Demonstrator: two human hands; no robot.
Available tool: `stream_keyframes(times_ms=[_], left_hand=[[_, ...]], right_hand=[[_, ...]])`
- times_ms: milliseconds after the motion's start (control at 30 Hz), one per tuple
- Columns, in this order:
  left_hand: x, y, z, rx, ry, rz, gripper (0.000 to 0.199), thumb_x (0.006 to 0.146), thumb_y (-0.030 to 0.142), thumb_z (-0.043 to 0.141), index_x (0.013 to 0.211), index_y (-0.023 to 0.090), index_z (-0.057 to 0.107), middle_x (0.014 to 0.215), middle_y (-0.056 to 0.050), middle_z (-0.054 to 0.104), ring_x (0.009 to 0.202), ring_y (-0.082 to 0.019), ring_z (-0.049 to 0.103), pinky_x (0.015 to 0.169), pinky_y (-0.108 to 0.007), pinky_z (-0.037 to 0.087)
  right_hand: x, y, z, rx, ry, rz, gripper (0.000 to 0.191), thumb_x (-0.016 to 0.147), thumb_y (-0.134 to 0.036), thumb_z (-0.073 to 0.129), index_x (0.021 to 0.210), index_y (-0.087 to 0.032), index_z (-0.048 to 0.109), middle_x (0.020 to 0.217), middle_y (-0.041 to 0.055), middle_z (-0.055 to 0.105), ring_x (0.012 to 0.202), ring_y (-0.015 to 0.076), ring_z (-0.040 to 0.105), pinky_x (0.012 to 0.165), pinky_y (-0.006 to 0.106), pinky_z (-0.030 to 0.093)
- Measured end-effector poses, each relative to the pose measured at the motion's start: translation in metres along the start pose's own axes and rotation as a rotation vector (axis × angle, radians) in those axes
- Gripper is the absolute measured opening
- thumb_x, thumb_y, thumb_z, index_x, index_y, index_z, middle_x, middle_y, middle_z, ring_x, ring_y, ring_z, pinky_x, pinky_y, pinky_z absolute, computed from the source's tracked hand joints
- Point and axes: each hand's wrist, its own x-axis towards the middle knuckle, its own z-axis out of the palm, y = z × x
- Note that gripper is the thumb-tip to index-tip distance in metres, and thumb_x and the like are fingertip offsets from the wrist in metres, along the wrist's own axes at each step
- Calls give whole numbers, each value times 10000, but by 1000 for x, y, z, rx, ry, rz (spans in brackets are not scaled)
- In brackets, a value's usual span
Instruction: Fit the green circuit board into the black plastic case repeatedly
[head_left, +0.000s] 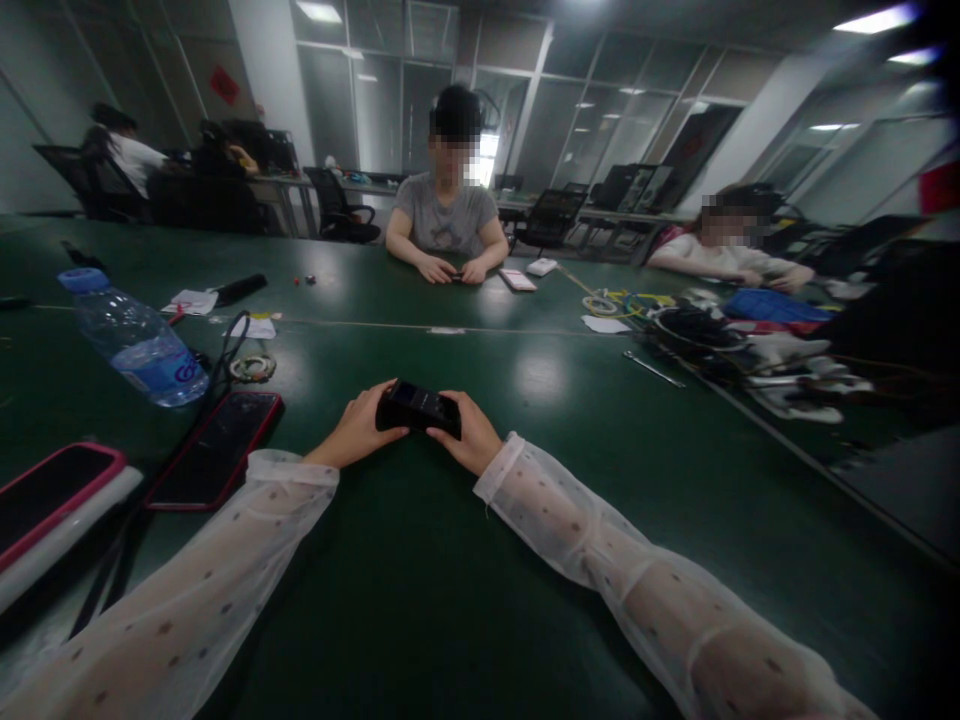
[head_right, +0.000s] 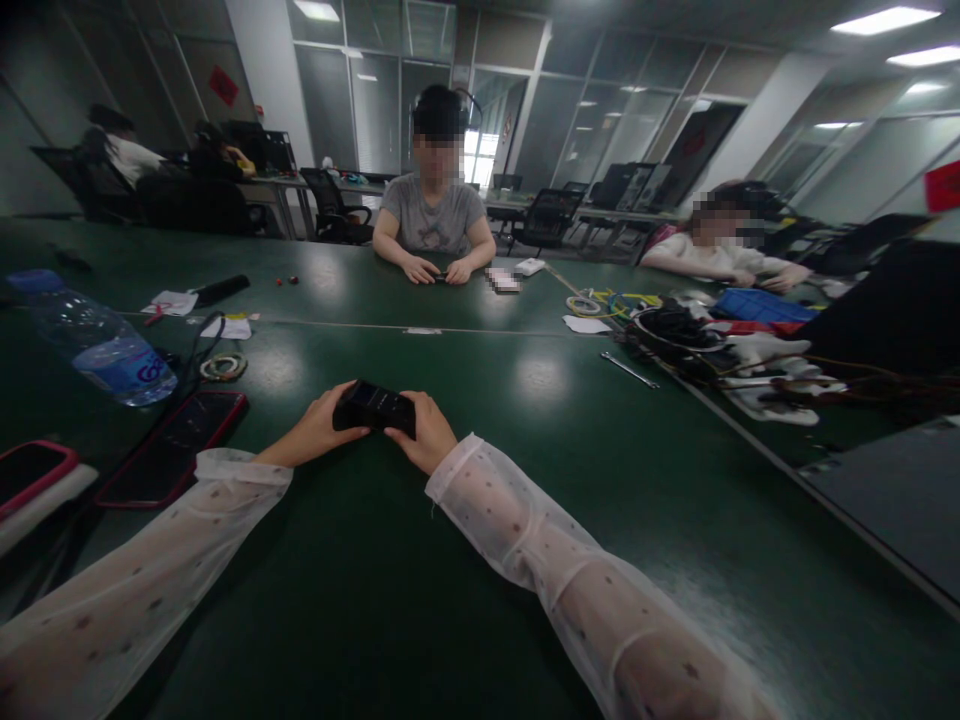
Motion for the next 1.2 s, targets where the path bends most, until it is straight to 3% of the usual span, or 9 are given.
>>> stream_keyframes(times_ms=[167,367,533,800,1033,1200], left_hand=[[1,-2,2,0,26,8,762,710,437,714,1350,202,374,1241,-133,557,1141,-312,538,934,-477,435],[1,-3,3,-1,21,40,704,759,394,677,1365,253,349,1308,-111,517,1196,-302,495,956,-501,406],[-1,1,0,-17,4,8,683,782,366,657,1377,243,344,1232,-113,559,1151,-293,530,949,-493,412],[-2,5,-3,-25,-25,-28,657,807,367,631,1383,253,336,1266,-108,541,1182,-293,505,969,-511,398],[-2,3,-3,-22,-25,-19,645,816,381,615,1383,262,331,1310,-106,515,1203,-294,486,969,-515,393],[-2,2,-2,-4,-27,-18,635,829,369,598,1387,253,319,1343,-111,490,1231,-292,464,982,-508,381]], right_hand=[[0,-4,-3,29,108,-16,512,792,-290,642,1228,-184,396,1125,130,545,1057,270,556,917,467,476],[1,-5,-7,62,253,-3,496,830,-330,593,1258,-202,376,1142,118,528,1064,262,549,922,468,475],[2,2,-8,82,388,39,486,837,-350,589,1253,-195,393,1146,118,515,1081,262,537,934,469,470],[2,22,-6,45,484,121,498,818,-307,602,1258,-191,398,1170,122,493,1096,264,516,958,483,455],[1,37,1,51,360,239,481,780,-211,610,1228,-194,435,1147,123,492,1104,289,500,992,536,410],[2,38,1,45,266,235,506,768,-148,592,1244,-234,445,1172,104,475,1154,286,475,1024,538,383]])
